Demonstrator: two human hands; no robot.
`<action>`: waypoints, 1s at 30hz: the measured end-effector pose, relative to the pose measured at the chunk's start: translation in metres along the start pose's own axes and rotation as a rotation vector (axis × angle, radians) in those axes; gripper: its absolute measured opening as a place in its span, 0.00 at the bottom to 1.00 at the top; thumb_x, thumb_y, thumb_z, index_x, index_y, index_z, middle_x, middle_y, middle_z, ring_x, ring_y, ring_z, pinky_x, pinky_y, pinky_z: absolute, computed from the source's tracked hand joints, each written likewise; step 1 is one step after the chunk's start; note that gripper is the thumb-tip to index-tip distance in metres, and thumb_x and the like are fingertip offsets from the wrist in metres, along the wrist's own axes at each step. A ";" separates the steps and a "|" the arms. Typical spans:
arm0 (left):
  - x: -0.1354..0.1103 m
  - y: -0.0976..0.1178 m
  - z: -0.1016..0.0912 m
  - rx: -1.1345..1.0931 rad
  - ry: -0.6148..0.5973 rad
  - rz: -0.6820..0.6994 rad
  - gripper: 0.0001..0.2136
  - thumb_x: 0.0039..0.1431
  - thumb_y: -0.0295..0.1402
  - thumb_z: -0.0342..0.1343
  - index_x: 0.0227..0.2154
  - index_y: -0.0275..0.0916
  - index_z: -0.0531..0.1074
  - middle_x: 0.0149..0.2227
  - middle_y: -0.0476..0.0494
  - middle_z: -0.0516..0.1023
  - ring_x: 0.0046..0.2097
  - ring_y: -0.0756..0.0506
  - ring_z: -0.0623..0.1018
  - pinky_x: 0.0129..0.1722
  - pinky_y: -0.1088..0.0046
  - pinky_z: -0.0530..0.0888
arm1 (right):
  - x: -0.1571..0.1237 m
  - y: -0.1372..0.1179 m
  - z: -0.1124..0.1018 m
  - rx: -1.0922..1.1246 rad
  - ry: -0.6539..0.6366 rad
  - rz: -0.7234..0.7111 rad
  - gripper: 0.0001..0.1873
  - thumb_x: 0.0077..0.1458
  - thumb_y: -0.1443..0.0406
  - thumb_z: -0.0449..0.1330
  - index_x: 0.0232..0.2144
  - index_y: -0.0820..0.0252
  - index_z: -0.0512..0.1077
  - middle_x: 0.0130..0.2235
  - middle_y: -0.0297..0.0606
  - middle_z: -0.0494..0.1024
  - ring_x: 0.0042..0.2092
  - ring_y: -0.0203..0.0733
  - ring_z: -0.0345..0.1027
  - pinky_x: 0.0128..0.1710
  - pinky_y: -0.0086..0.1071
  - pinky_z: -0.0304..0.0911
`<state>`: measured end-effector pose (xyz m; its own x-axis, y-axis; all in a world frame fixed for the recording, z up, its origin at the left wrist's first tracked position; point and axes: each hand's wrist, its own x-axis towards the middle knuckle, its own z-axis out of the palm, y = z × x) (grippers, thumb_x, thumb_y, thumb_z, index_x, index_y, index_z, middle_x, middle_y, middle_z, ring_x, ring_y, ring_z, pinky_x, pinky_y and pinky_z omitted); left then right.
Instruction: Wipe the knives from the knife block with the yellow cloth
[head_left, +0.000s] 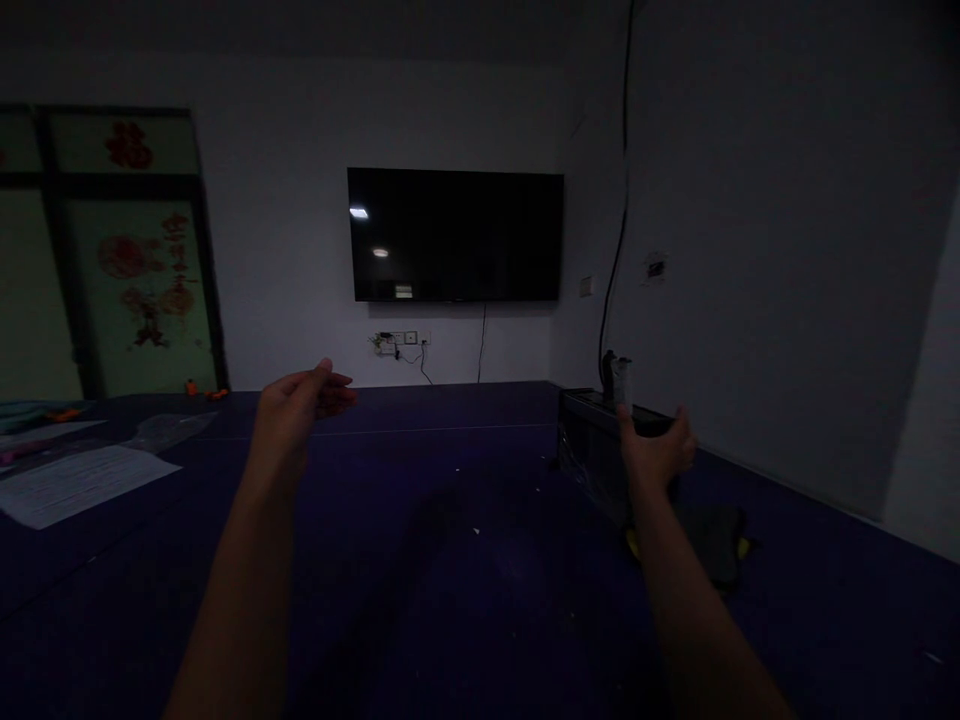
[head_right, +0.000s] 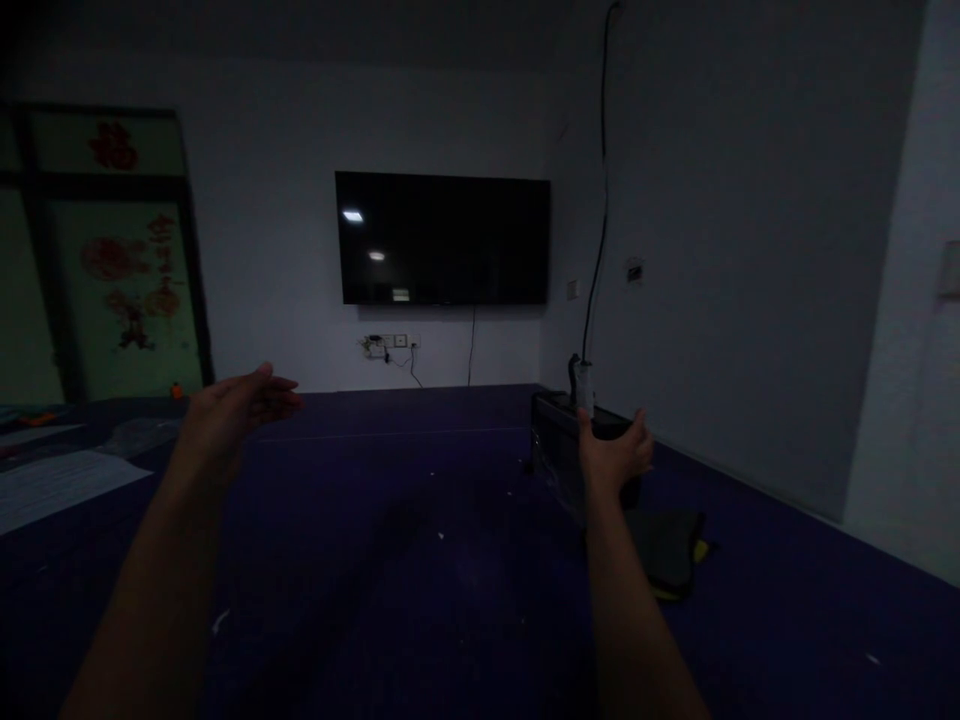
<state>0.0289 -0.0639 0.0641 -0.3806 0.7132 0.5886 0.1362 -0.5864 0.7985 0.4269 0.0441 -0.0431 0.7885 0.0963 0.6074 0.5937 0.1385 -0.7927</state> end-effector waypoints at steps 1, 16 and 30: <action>0.000 0.000 0.000 0.003 -0.002 -0.001 0.16 0.45 0.45 0.55 0.24 0.35 0.72 0.22 0.44 0.75 0.27 0.45 0.75 0.28 0.72 0.71 | 0.000 0.001 0.001 0.004 0.010 -0.003 0.47 0.39 0.43 0.57 0.56 0.65 0.56 0.52 0.60 0.62 0.54 0.66 0.52 0.49 0.59 0.46; 0.002 -0.003 -0.001 0.009 -0.022 -0.005 0.15 0.45 0.46 0.54 0.24 0.36 0.72 0.22 0.44 0.75 0.27 0.46 0.75 0.29 0.71 0.71 | 0.001 0.000 -0.001 0.075 0.143 -0.076 0.37 0.42 0.45 0.58 0.49 0.66 0.66 0.47 0.54 0.69 0.50 0.58 0.59 0.48 0.47 0.52; -0.001 -0.002 0.008 0.028 -0.045 -0.012 0.18 0.43 0.48 0.55 0.24 0.34 0.72 0.23 0.42 0.76 0.28 0.45 0.76 0.29 0.71 0.71 | 0.013 -0.059 -0.015 0.490 0.125 -0.179 0.35 0.43 0.46 0.58 0.44 0.69 0.68 0.42 0.48 0.70 0.44 0.49 0.64 0.45 0.41 0.59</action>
<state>0.0367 -0.0602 0.0627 -0.3410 0.7371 0.5834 0.1578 -0.5669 0.8085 0.4049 0.0223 0.0105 0.7127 -0.0846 0.6963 0.5993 0.5892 -0.5419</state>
